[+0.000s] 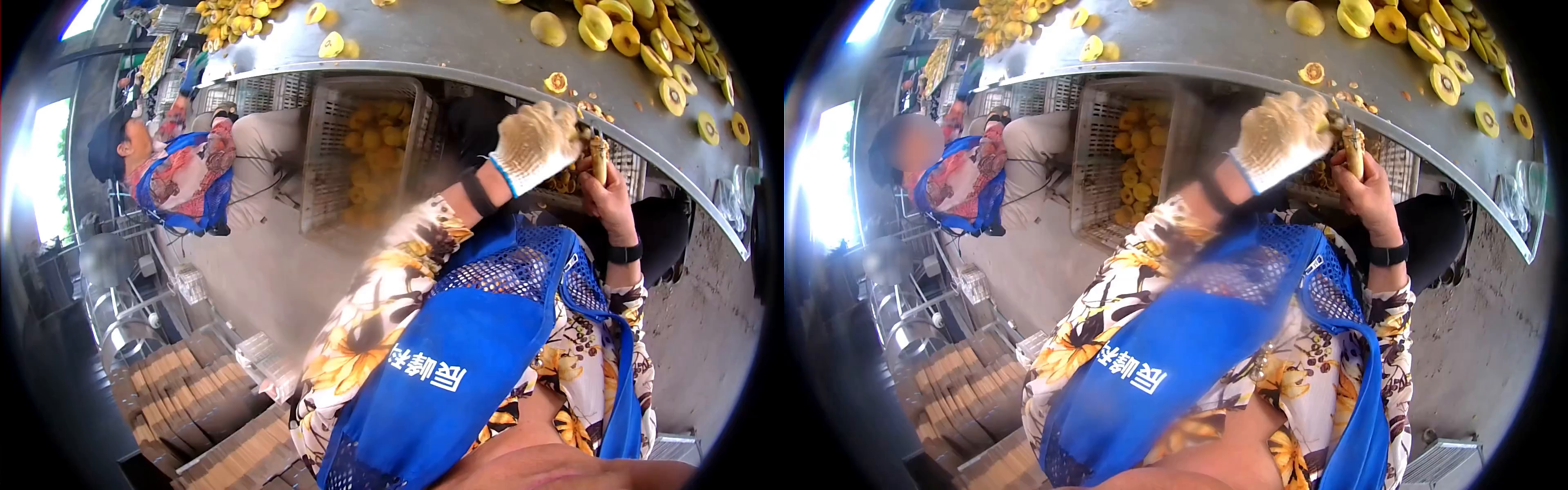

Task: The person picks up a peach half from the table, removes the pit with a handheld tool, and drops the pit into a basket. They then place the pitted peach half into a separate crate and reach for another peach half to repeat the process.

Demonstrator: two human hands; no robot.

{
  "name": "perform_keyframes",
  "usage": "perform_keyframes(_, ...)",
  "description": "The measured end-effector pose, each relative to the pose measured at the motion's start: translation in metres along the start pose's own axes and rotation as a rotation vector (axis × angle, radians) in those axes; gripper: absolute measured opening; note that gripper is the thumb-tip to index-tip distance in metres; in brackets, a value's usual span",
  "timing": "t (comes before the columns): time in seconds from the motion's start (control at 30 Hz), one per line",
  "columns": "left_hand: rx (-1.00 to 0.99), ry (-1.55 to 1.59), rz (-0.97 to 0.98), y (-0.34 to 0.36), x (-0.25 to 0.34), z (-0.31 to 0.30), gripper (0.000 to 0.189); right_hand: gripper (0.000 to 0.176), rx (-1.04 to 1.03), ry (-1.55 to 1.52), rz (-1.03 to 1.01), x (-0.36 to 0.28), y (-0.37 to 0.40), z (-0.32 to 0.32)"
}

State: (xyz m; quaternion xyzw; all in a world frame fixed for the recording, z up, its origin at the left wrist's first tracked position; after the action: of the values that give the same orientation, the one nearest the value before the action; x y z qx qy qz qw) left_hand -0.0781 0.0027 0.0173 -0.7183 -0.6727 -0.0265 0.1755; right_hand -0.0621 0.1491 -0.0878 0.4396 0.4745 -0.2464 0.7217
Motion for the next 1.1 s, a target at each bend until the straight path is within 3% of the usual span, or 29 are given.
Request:
perform_keyframes(0.03,0.213,0.065,0.141,0.002,0.013,-0.016,0.037,0.015,0.038,0.051,-0.017,-0.002,0.002,-0.002)
perform_keyframes(0.07,0.119,0.077,0.04,-0.001,0.008,-0.008,0.033,0.014,0.089,0.099,-0.038,-0.006,0.006,-0.006)
perform_keyframes(0.13,0.141,-0.011,0.084,0.009,-0.017,-0.012,0.026,0.013,0.137,0.203,-0.054,-0.011,0.015,-0.005)
perform_keyframes(0.2,0.077,-0.064,-0.034,0.016,-0.068,-0.028,0.03,0.014,0.147,0.194,-0.044,-0.015,0.015,-0.011)
perform_keyframes(0.27,-0.236,-0.356,-0.062,0.041,-0.108,-0.046,0.035,0.014,0.171,0.145,-0.034,-0.005,0.015,-0.021)
perform_keyframes(0.3,-0.47,-0.313,-0.489,0.061,-0.164,-0.039,0.043,0.014,0.172,0.095,-0.016,-0.001,0.015,-0.024)
perform_keyframes(0.33,-0.535,-0.399,-0.681,0.078,-0.199,-0.041,0.053,0.017,0.175,0.115,-0.017,0.003,0.014,-0.026)
perform_keyframes(0.37,-0.47,-0.486,-0.631,0.076,-0.205,-0.057,0.051,0.018,0.181,0.133,-0.02,0.002,0.011,-0.025)
perform_keyframes(0.43,-0.373,-0.351,-0.29,0.041,-0.181,-0.069,0.048,0.021,0.181,0.177,-0.001,0.001,0.009,-0.015)
perform_keyframes(0.5,-0.088,-0.181,-0.217,-0.008,-0.161,-0.069,0.03,0.028,0.165,0.28,-0.029,-0.005,0.0,-0.006)
perform_keyframes(0.57,0.023,-0.031,-0.036,-0.064,-0.122,-0.048,0.033,0.03,0.267,0.455,-0.369,-0.016,-0.005,-0.001)
perform_keyframes(0.6,-0.013,-0.044,-0.013,-0.091,-0.1,-0.033,0.035,0.03,0.226,0.35,-0.264,-0.015,-0.005,0.006)
perform_keyframes(0.7,-0.209,-0.036,0.058,-0.164,-0.066,0.05,0.044,0.031,0.165,0.405,-0.298,-0.014,0.002,0.01)
perform_keyframes(0.77,-0.408,-0.14,-0.015,-0.186,-0.056,0.101,0.047,0.037,0.228,0.447,-0.312,-0.029,0.018,0.007)
perform_keyframes(0.83,-0.317,-0.145,-0.075,-0.192,-0.057,0.097,0.042,0.038,0.235,0.466,-0.238,-0.034,0.028,0.001)
perform_keyframes(0.9,-0.396,-0.048,-0.067,-0.188,-0.061,0.103,0.037,0.04,0.322,0.489,-0.211,-0.032,0.035,-0.006)
perform_keyframes(1.0,-0.578,1.231,-0.284,-0.143,-0.05,0.08,0.013,0.039,0.403,0.623,-0.29,-0.047,0.035,-0.016)
perform_keyframes(1.03,-0.487,1.425,-0.277,-0.125,-0.041,0.045,0.01,0.038,0.403,0.628,-0.284,-0.054,0.032,-0.013)
perform_keyframes(1.1,-0.361,1.933,-0.53,-0.092,-0.048,0.046,0.022,0.032,0.389,0.615,-0.301,-0.066,0.02,-0.005)
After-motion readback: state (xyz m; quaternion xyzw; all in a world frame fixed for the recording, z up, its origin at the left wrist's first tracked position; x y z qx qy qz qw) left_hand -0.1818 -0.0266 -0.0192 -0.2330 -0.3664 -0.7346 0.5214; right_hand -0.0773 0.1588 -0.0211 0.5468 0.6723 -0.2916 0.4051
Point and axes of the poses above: each hand's wrist, its own y-axis away from the middle knuckle, its own z-axis out of the palm, x = y × z, the point moved 8 cm from there along -y, towards the middle knuckle, and after that the axes turned 1 degree about y, right-handed, at the moved point
